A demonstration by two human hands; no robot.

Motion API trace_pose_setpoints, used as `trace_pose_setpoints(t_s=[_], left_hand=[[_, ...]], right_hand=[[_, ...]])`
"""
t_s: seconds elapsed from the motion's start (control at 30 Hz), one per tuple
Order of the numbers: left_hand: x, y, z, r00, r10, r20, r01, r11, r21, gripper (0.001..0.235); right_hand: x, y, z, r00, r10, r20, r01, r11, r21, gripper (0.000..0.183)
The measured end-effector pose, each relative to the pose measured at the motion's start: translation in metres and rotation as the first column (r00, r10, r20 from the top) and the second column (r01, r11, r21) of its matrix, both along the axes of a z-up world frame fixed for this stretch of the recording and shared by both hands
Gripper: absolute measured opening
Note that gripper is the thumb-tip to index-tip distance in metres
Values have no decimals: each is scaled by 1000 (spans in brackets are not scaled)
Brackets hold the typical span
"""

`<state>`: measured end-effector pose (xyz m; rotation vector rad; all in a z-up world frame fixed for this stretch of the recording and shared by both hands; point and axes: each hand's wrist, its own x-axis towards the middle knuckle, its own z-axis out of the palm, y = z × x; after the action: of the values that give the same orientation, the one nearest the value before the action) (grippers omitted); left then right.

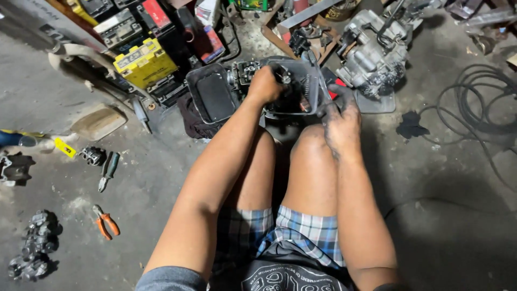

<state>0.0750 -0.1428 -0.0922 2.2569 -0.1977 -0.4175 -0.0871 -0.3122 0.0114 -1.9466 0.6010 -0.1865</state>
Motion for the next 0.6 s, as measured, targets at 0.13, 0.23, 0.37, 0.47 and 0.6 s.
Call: trace_pose_setpoints(t_s=[0.13,0.23,0.37,0.47,0.6], left_hand=[[10,-8,-19,999,-26,31,24,997,68,38],[9,-14,-14,999,-8,42,4,996,86,35],[5,-18,-5,999,16,32,-17,1000,24,38],[7,-27,-5,1000,12,16,-12,1000,1,40],[16,-41,-24,1000,4,11,-4,1000,24,38]], right_hand=[[-3,-2,4,1000,-20,11,20,999,32,32],[-4,-1,10,1000,-22,10,22,998,51,31],[-1,-2,10,999,-1,-41,1,1000,3,32],[-1,-2,10,996,18,-82,-20,1000,-13,33],[3,-3,3,986,41,-161,-47,998,-37,34]])
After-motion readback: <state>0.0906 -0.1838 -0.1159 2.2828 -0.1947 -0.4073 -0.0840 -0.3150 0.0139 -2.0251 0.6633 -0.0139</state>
